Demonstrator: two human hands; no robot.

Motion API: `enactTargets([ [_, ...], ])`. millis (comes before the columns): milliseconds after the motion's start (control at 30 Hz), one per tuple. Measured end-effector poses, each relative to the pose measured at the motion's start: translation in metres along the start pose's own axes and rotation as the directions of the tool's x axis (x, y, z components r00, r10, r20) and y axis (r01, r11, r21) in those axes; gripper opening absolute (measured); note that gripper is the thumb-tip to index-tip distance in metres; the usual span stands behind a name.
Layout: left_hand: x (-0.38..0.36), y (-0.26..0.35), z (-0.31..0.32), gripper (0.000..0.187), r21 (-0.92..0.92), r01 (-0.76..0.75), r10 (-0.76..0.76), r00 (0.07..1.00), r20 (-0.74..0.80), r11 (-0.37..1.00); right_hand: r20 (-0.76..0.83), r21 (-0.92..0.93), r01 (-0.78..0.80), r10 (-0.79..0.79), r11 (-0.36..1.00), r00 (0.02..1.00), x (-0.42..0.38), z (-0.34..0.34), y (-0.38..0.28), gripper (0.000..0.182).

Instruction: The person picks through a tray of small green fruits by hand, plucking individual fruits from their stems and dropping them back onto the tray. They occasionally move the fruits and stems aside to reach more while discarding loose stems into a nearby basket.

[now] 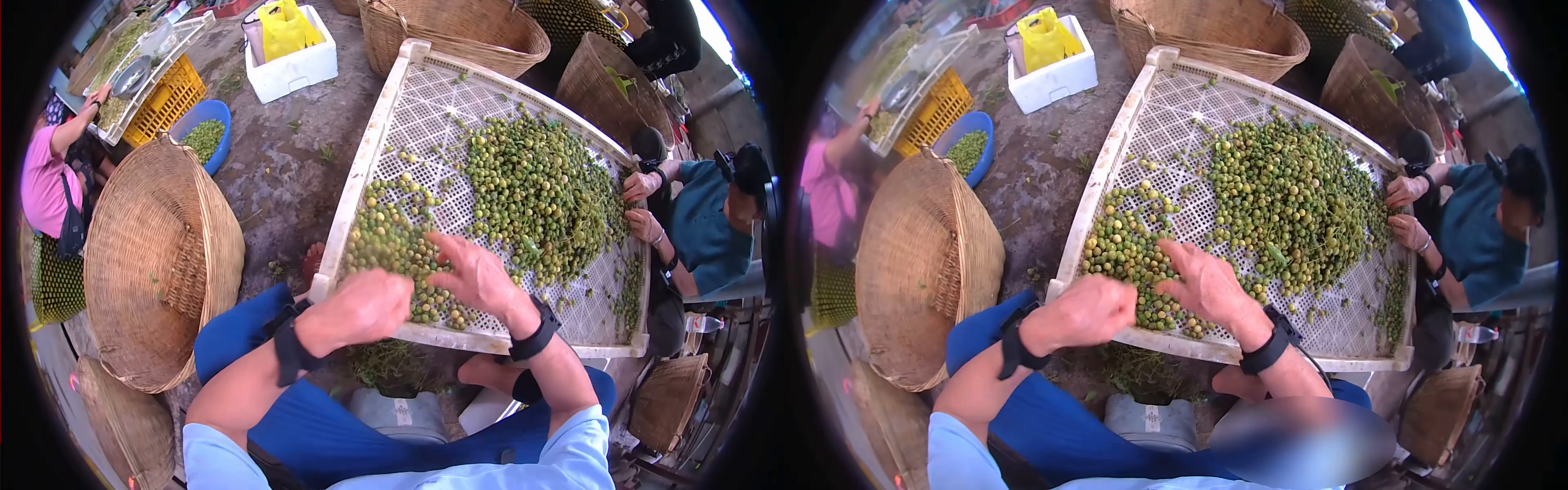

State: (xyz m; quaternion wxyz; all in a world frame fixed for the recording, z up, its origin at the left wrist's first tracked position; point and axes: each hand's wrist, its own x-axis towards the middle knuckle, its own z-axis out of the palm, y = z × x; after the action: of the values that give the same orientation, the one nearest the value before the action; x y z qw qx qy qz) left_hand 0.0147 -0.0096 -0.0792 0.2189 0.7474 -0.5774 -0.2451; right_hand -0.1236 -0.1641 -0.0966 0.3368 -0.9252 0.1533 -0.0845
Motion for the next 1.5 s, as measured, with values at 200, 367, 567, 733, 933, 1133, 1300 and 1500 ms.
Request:
enactTargets([
  [200, -0.031, 0.021, 0.009, 0.026, -0.449, -0.294, 0.518, 0.665, 0.539, 0.844, -0.226, -0.133, -0.25, 0.217, 0.959, 0.95, 0.055, 0.008, 0.071, 0.017],
  [367, -0.033, 0.028, 0.018, 0.015, -0.354, -0.342, 0.462, 0.817, 0.345, 0.87, -0.27, -0.092, -0.222, 0.19, 0.971, 0.944, 0.08, 0.019, 0.079, 0.009],
  [567, -0.044, 0.028, 0.018, 0.015, -0.361, -0.411, 0.533, 0.764, 0.365, 0.837, -0.123, -0.203, -0.177, 0.154, 0.963, 0.98, 0.078, 0.023, 0.076, 0.007],
  [733, -0.045, 0.031, 0.021, 0.014, -0.317, -0.431, 0.521, 0.796, 0.307, 0.845, -0.118, -0.273, -0.176, 0.148, 0.946, 0.982, 0.072, 0.027, 0.079, 0.01],
  [933, -0.04, 0.026, 0.032, 0.016, -0.187, -0.49, 0.522, 0.822, 0.226, 0.852, -0.059, -0.274, -0.2, 0.191, 0.941, 0.98, 0.079, 0.026, 0.08, 0.012],
  [1133, -0.015, 0.028, 0.009, 0.02, -0.106, -0.314, 0.331, 0.867, 0.373, 0.943, -0.042, -0.177, -0.187, 0.183, 0.966, 0.982, 0.078, 0.015, 0.075, 0.017],
  [1300, -0.006, 0.014, 0.005, 0.014, 0.018, -0.101, 0.096, 0.981, 0.167, 0.995, -0.095, 0.013, -0.212, 0.212, 0.977, 0.973, 0.047, 0.006, 0.064, 0.012],
  [1500, -0.012, 0.018, -0.01, 0.005, -0.188, -0.128, 0.179, 0.942, 0.284, 0.974, 0.371, 0.608, -0.2, -0.052, 0.769, 0.927, -0.045, -0.006, -0.022, 0.008],
])
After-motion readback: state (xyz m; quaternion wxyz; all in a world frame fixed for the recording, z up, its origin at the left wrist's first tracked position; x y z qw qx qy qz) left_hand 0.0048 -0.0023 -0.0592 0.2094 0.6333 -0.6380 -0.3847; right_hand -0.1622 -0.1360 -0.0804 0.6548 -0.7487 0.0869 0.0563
